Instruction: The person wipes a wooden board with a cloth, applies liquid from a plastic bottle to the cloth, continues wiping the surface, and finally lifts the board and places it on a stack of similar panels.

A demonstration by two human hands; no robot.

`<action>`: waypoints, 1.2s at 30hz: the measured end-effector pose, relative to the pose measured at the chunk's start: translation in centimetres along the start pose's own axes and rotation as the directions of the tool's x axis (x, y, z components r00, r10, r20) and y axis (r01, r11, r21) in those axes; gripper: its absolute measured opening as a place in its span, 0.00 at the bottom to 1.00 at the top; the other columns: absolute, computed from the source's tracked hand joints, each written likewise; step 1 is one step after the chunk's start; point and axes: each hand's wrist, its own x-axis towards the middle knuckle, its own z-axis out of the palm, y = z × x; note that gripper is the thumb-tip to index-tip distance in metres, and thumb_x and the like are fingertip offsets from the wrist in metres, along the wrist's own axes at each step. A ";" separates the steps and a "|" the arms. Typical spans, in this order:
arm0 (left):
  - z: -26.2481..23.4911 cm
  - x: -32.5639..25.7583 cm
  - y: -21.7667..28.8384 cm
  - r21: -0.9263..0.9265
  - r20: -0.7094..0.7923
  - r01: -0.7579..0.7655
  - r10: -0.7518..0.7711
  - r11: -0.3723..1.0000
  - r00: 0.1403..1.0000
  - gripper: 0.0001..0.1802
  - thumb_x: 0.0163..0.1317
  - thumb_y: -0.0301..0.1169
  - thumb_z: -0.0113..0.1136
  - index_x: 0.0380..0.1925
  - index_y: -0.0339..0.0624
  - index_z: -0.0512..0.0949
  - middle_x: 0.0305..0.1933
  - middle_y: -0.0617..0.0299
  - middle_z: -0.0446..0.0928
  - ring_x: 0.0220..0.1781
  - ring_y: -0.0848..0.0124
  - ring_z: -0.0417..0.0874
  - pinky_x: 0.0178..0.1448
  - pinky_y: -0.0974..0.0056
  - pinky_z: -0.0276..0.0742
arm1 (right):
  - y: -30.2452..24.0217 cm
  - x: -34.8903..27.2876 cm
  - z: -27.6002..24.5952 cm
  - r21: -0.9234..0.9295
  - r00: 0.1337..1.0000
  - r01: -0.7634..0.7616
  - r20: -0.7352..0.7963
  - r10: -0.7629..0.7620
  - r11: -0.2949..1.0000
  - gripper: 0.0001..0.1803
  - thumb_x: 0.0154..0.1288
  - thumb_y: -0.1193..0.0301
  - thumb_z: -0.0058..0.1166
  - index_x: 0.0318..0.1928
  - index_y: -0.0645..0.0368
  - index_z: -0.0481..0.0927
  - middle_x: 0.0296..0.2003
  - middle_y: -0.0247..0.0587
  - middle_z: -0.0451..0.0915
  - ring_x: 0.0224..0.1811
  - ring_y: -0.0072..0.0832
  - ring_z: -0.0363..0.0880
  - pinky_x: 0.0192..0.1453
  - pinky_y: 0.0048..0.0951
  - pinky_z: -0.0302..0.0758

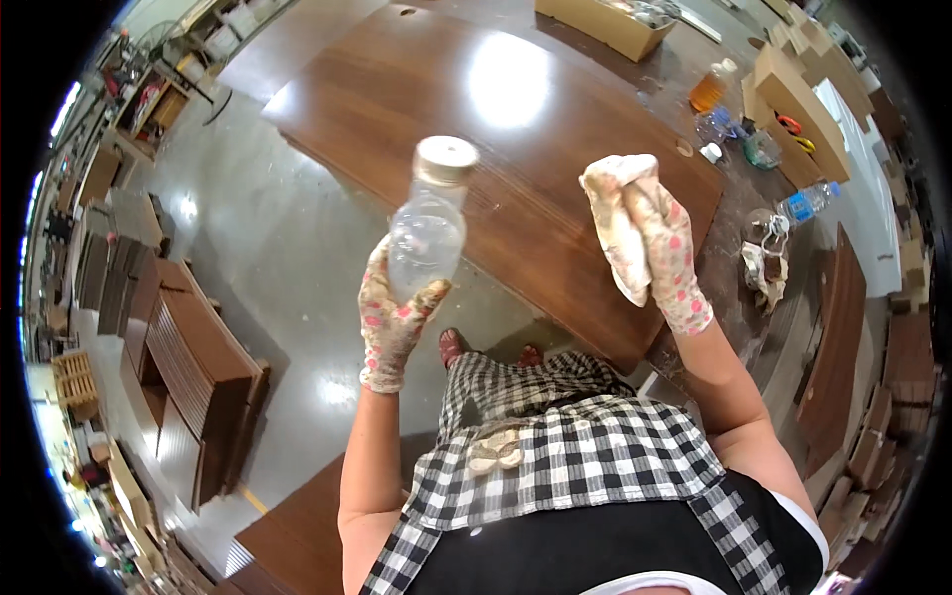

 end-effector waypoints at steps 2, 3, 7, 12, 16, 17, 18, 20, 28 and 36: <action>-1.3 -1.0 -1.3 -0.029 -0.088 0.027 -0.030 0.999 0.996 0.41 0.48 0.40 0.77 0.60 0.36 0.70 0.53 0.58 0.77 0.54 0.67 0.78 0.59 0.61 0.75 | 1.8 -0.1 0.2 -0.371 0.970 0.218 0.187 -0.157 0.903 0.14 0.69 0.76 0.53 0.54 0.61 0.77 0.45 0.35 0.81 0.45 0.25 0.82 0.45 0.24 0.80; -2.0 -1.9 -1.7 -0.033 -0.132 0.028 -0.033 0.999 0.991 0.41 0.48 0.41 0.77 0.60 0.36 0.70 0.53 0.58 0.77 0.54 0.67 0.78 0.59 0.61 0.75 | 2.5 0.0 2.2 -0.399 0.818 0.565 0.391 -0.423 0.722 0.19 0.63 0.75 0.58 0.55 0.58 0.75 0.48 0.38 0.80 0.50 0.30 0.80 0.51 0.30 0.79; -2.8 -4.8 -2.6 -0.101 -0.242 0.026 -0.050 0.995 0.969 0.43 0.48 0.46 0.75 0.62 0.39 0.68 0.55 0.58 0.75 0.56 0.67 0.77 0.61 0.60 0.74 | 4.7 -2.8 1.1 -0.590 0.611 0.791 0.778 -0.150 0.161 0.15 0.56 0.70 0.61 0.46 0.54 0.81 0.52 0.39 0.77 0.60 0.39 0.71 0.65 0.44 0.66; -2.4 -5.8 -3.6 -0.214 -0.281 0.022 -0.083 0.977 0.956 0.45 0.48 0.46 0.76 0.63 0.39 0.67 0.56 0.60 0.74 0.57 0.67 0.76 0.61 0.61 0.74 | 5.7 2.3 6.8 -0.533 0.565 0.823 0.804 -0.184 0.198 0.06 0.61 0.69 0.55 0.38 0.50 0.82 0.49 0.35 0.77 0.59 0.39 0.71 0.61 0.44 0.67; -3.3 -6.3 -3.4 -0.226 -0.303 -0.027 -0.044 0.974 0.952 0.47 0.46 0.45 0.79 0.63 0.38 0.67 0.57 0.59 0.74 0.57 0.67 0.77 0.61 0.60 0.75 | 4.2 -1.3 3.6 -0.425 0.443 0.895 0.884 -0.151 0.140 0.09 0.59 0.67 0.58 0.40 0.51 0.81 0.48 0.41 0.77 0.55 0.43 0.71 0.60 0.48 0.66; -3.4 -6.3 -3.5 -0.222 -0.328 -0.046 -0.031 0.974 0.944 0.47 0.45 0.45 0.79 0.63 0.38 0.67 0.57 0.59 0.74 0.57 0.67 0.77 0.61 0.60 0.75 | 4.0 -2.0 3.0 -0.457 0.490 0.863 0.860 -0.141 0.214 0.10 0.59 0.68 0.58 0.42 0.52 0.81 0.49 0.41 0.77 0.57 0.45 0.70 0.60 0.48 0.66; -3.1 -6.2 -3.5 -0.236 -0.335 -0.040 -0.043 0.971 0.941 0.47 0.45 0.45 0.79 0.63 0.38 0.67 0.57 0.59 0.75 0.57 0.67 0.77 0.61 0.60 0.75 | 4.2 -2.6 1.9 -0.493 0.540 0.822 0.834 -0.117 0.284 0.11 0.58 0.69 0.59 0.43 0.53 0.82 0.51 0.41 0.77 0.58 0.46 0.69 0.61 0.49 0.66; -2.6 -6.1 -3.1 -0.255 -0.328 -0.012 -0.075 0.967 0.942 0.48 0.44 0.46 0.80 0.63 0.38 0.67 0.57 0.59 0.75 0.58 0.67 0.77 0.61 0.59 0.75 | 4.6 -3.8 0.7 -0.568 0.647 0.704 0.760 -0.056 0.425 0.13 0.58 0.70 0.60 0.45 0.54 0.82 0.53 0.41 0.76 0.62 0.49 0.67 0.62 0.51 0.65; -2.0 -5.5 -3.1 -0.213 -0.277 0.030 -0.089 0.977 0.957 0.51 0.44 0.52 0.77 0.64 0.38 0.65 0.57 0.58 0.75 0.58 0.65 0.76 0.62 0.58 0.74 | 6.7 1.0 6.7 -0.564 0.664 0.688 0.744 -0.081 0.456 0.10 0.58 0.71 0.59 0.42 0.51 0.82 0.50 0.41 0.78 0.57 0.45 0.72 0.59 0.45 0.70; -1.3 -6.0 -3.4 -0.104 -0.346 -0.010 -0.027 0.995 0.938 0.48 0.49 0.51 0.72 0.65 0.38 0.65 0.59 0.55 0.73 0.61 0.63 0.73 0.66 0.57 0.68 | 5.8 0.4 6.7 -0.429 0.529 0.821 0.820 -0.218 0.378 0.07 0.57 0.68 0.55 0.36 0.45 0.82 0.38 0.38 0.80 0.48 0.40 0.76 0.54 0.47 0.72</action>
